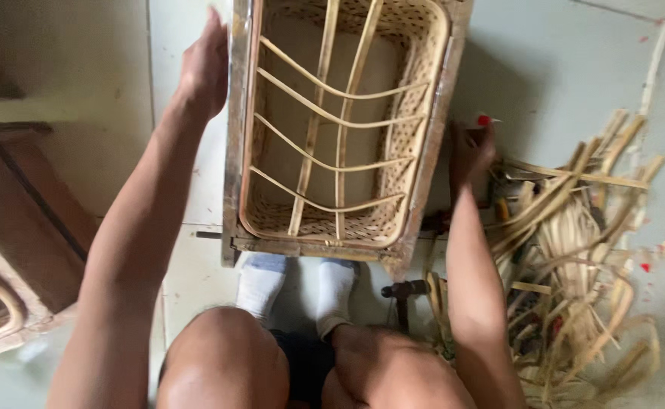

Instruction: The person repairs a woven basket by hammering its frame, applying glue to the joints, and using a knife to trim excess material. The person works on the basket while sitting on the floor.

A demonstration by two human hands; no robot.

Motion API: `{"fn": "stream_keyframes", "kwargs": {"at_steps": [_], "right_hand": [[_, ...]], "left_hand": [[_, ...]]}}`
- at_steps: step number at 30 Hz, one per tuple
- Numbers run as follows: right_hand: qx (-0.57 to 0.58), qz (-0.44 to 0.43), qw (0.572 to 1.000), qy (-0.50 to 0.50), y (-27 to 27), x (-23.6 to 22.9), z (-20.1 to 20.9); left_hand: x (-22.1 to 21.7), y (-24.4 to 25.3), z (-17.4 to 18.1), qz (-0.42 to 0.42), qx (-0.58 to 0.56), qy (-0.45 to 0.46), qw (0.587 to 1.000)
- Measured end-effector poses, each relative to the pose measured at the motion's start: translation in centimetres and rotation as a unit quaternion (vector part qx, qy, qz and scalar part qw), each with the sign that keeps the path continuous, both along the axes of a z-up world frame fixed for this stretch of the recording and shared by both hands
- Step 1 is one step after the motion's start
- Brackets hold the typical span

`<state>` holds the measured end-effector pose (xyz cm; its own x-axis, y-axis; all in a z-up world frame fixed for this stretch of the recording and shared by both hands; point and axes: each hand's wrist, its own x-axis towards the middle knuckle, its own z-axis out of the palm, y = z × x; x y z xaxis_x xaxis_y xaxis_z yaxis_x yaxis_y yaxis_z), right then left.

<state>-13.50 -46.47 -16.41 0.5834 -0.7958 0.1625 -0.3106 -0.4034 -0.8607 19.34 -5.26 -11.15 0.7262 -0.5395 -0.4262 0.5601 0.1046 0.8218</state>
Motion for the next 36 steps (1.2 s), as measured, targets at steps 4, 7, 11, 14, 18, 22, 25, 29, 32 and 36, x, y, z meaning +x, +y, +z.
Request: {"fn": "stream_keyframes", "kwargs": {"at_steps": [4,7,11,14,18,22,25,29,32,36], "right_hand": [[0.118,0.0,0.993,0.024,6.5,-0.9,2.4],[0.328,0.001,0.941,0.08,6.0,3.0,2.1],[0.497,0.062,0.861,0.083,2.3,9.3,4.4],[0.541,0.117,0.83,0.063,3.7,10.0,9.4],[0.59,0.179,0.786,0.055,5.2,13.2,13.2],[0.432,0.1,0.896,0.02,4.6,14.0,18.8],[0.353,0.275,0.873,-0.197,2.3,13.3,23.6],[0.404,0.217,0.862,-0.213,2.2,10.7,26.5],[0.417,0.162,0.88,-0.158,3.5,7.5,25.8],[0.25,-0.004,0.935,0.251,11.1,2.0,19.0]], "left_hand": [[4.3,-3.0,-2.1,0.064,0.087,0.008,0.994],[5.5,-3.6,-2.9,0.028,0.102,-0.033,0.994],[6.7,-5.5,-0.4,0.011,-0.016,0.034,0.999],[5.3,-5.9,2.3,0.012,-0.132,0.063,0.989],[5.5,-6.3,3.1,0.023,-0.114,0.076,0.99],[5.7,-5.3,10.3,0.012,-0.084,-0.053,0.995],[4.9,-4.2,18.2,-0.005,-0.081,-0.134,0.988],[2.7,-1.8,25.9,-0.048,-0.076,-0.22,0.971],[-1.6,0.7,24.9,-0.053,-0.057,-0.21,0.975],[-11.7,4.8,16.2,-0.018,0.216,-0.13,0.967]]}}
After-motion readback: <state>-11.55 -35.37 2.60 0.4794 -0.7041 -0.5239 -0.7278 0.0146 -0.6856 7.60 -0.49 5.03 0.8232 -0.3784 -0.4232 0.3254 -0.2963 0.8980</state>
